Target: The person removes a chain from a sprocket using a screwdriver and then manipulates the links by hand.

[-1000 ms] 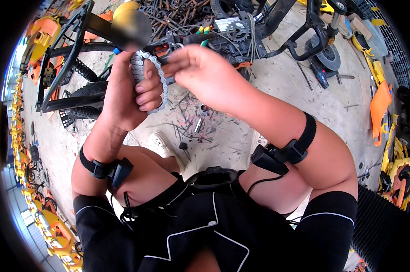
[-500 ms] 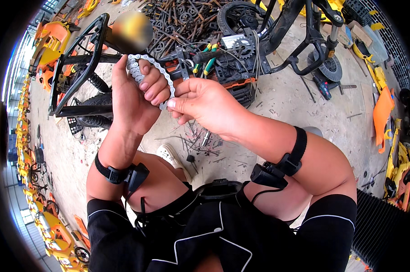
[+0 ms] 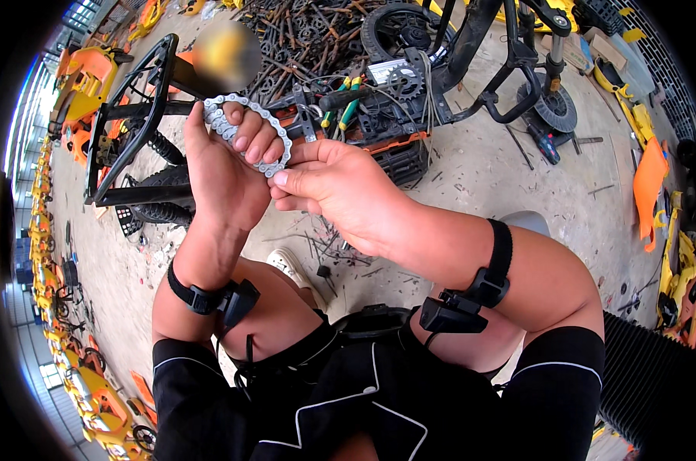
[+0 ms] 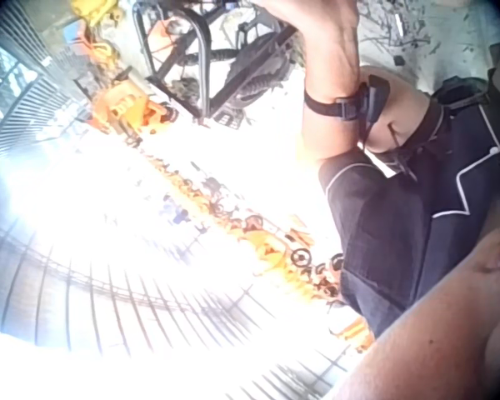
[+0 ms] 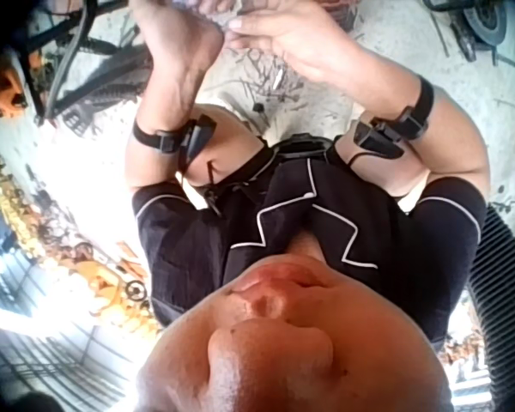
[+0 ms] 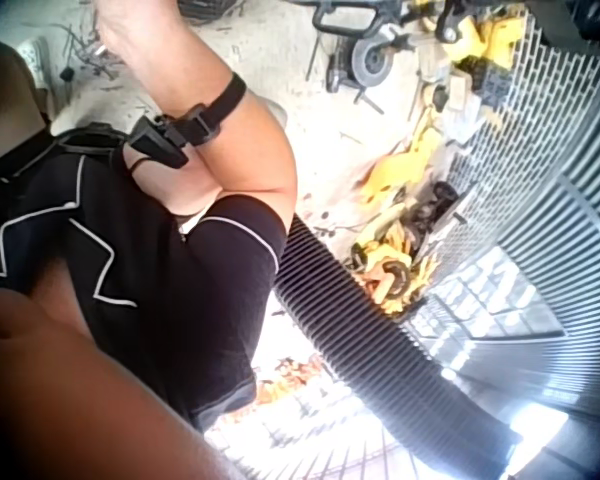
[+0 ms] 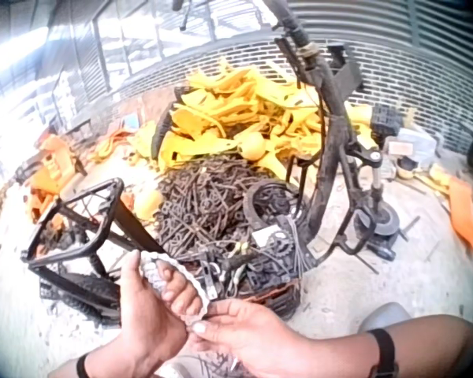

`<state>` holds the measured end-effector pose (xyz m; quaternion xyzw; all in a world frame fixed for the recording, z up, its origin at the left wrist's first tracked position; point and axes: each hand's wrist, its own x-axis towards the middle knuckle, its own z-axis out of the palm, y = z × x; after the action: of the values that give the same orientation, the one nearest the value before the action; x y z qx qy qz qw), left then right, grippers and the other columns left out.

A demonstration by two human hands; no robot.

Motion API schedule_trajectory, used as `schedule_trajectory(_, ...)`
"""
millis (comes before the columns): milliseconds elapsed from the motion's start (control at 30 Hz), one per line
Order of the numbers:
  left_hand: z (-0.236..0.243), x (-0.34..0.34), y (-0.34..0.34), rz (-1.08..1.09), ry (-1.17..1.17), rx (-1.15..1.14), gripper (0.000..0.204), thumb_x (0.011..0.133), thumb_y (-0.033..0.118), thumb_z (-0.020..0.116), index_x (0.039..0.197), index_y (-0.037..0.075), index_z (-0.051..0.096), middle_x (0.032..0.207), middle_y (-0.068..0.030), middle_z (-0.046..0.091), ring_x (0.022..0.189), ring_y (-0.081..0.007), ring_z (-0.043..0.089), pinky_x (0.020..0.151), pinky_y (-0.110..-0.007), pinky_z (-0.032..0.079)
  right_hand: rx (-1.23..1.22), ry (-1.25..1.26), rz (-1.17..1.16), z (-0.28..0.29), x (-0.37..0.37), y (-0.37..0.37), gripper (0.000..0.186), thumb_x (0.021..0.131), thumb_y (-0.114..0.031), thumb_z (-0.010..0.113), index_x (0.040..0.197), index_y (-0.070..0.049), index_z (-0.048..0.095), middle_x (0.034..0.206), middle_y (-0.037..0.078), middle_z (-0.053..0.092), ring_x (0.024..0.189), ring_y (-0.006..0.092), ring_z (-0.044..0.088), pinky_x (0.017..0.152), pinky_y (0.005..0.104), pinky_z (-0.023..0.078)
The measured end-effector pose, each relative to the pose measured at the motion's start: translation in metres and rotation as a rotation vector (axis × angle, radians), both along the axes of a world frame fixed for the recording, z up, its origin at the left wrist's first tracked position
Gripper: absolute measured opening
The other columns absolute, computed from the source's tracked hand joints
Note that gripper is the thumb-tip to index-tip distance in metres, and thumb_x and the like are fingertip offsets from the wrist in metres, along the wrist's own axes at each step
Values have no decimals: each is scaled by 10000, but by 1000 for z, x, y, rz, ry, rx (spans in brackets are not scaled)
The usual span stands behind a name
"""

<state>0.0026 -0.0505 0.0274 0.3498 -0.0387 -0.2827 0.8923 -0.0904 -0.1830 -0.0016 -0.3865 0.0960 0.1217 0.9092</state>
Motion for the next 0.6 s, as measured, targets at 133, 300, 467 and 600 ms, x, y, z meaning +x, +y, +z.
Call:
schedule_trajectory(133,3,-1,-1,4,-37,-4,490,1055,512,292,845,97,447,638,-6,339,573,-167,357,586,-341,376,0,-22,-4,2,0,-1,217,974,-70,656,1157,19,578,1033,103,678,924,167,675,874,299,566)
schedule_trajectory(300,3,-4,-1,-19,-25,48,506,1048,543,322,849,97,455,636,1,343,556,-145,351,547,-324,368,-40,-25,-10,2,-3,2,239,971,-60,647,1180,26,567,1053,115,675,943,183,677,884,324,564)
schedule_trajectory(467,1,-2,3,-34,-7,42,525,1043,556,342,837,94,484,601,20,336,482,-111,313,445,-283,313,-63,38,-11,14,-5,2,301,959,-1,586,1245,57,509,1100,141,659,989,218,674,887,335,556)
schedule_trajectory(600,4,-5,7,-65,47,63,537,1044,548,344,803,94,500,573,30,329,434,-97,279,384,-259,249,-332,-38,96,20,-2,-5,322,954,7,558,1260,76,486,1103,144,656,1001,215,667,862,333,544)
